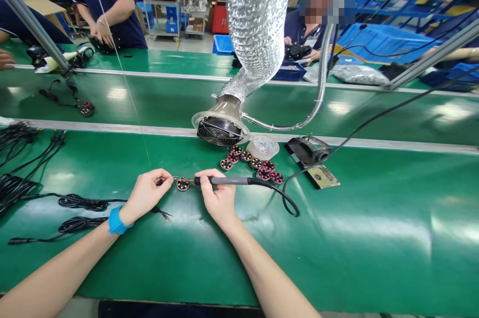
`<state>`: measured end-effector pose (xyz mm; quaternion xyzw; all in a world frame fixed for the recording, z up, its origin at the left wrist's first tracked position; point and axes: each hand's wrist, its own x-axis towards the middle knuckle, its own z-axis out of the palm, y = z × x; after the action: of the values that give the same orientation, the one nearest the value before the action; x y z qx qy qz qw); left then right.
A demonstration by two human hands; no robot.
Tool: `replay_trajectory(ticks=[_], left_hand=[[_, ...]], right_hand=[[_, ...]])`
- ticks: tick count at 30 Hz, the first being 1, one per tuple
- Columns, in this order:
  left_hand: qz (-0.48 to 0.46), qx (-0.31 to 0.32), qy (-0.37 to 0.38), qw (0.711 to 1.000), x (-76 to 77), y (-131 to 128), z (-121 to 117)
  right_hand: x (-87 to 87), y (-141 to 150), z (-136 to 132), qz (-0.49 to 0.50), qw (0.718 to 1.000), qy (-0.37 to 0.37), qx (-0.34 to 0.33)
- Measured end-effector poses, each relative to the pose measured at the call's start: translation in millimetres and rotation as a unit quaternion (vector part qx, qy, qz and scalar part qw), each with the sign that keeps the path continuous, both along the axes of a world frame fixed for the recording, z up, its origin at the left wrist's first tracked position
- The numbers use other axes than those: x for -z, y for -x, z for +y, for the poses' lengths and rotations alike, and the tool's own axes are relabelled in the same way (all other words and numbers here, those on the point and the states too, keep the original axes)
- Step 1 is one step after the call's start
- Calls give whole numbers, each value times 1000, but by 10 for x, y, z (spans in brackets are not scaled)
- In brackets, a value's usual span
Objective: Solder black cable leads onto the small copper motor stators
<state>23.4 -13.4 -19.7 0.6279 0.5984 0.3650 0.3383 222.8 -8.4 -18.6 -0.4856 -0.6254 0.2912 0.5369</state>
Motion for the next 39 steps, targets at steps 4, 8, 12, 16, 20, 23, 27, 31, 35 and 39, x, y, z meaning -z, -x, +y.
replay_trajectory(ticks=[4,8,12,16,20,23,27,31,35,39], left_hand=[[-41,12,34,999,-10,21,19],[-91,16,63,994,-19,16,29],[-113,24,71,991,-21,-10,29],[-76,20,51,996,-46,-20,19],[-24,31,-1,999,-113,-40,-38],[8,35,-28,999,-150,-52,-67],[18,40,-34,998,-142,-49,-67],[19,48,-29,998,-95,-15,-42],[-1,64,7,998,-78,33,-11],[-10,80,22,996,-126,48,-5]], right_hand=[[19,21,-17,3,1000,-8,5],[5,94,-33,-44,999,-18,-24],[42,191,14,-70,991,-81,-75],[110,273,91,-74,985,-118,-106],[143,295,107,-100,980,-131,-116],[155,303,104,-115,976,-143,-115],[167,321,100,-116,976,-146,-111],[178,328,93,-117,976,-151,-103],[168,339,79,-108,979,-146,-88],[130,355,54,-74,986,-122,-90]])
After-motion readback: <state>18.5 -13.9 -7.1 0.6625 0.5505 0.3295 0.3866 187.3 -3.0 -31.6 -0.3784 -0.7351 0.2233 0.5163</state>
